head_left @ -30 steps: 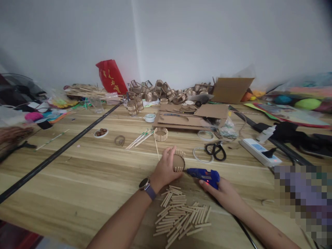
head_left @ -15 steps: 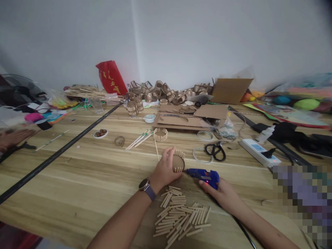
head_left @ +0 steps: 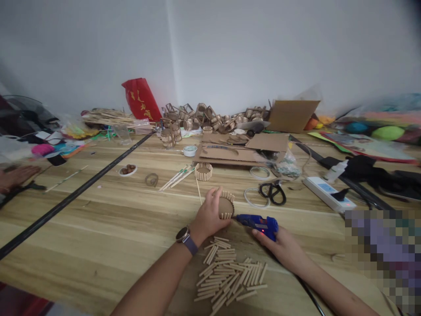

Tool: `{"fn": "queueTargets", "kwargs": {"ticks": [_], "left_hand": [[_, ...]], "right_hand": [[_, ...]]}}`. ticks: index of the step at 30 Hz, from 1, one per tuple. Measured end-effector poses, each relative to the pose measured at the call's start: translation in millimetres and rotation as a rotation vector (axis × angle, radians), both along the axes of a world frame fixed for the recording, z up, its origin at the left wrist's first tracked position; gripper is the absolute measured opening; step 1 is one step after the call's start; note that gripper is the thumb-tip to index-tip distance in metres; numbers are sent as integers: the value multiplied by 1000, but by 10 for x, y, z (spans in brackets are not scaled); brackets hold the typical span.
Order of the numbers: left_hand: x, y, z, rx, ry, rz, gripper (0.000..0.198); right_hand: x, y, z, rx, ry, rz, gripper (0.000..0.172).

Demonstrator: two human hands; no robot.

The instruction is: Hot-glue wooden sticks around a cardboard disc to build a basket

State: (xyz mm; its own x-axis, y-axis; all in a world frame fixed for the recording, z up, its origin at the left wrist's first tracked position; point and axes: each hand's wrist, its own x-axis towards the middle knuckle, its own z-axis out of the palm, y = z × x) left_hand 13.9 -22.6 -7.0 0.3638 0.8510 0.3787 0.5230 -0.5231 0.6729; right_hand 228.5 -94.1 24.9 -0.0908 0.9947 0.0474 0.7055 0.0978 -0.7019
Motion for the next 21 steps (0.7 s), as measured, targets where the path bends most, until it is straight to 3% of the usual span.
{"fn": "queueTargets", "kwargs": {"ticks": [8, 12, 17, 21], "left_hand": [[-3, 9, -21, 1, 5, 2, 103], [-12, 14, -44, 0, 2, -4, 106], [-13, 11, -45, -6, -4, -6, 106], [-11, 1, -14, -20, 0, 1, 104]], "right_hand": [[-8, 1, -14, 2, 85, -56, 46], [95, 65, -42, -27, 197, -186, 47], [340, 185, -66, -173, 415, -393, 49], [485, 235, -36, -262, 688, -401, 40]]}}
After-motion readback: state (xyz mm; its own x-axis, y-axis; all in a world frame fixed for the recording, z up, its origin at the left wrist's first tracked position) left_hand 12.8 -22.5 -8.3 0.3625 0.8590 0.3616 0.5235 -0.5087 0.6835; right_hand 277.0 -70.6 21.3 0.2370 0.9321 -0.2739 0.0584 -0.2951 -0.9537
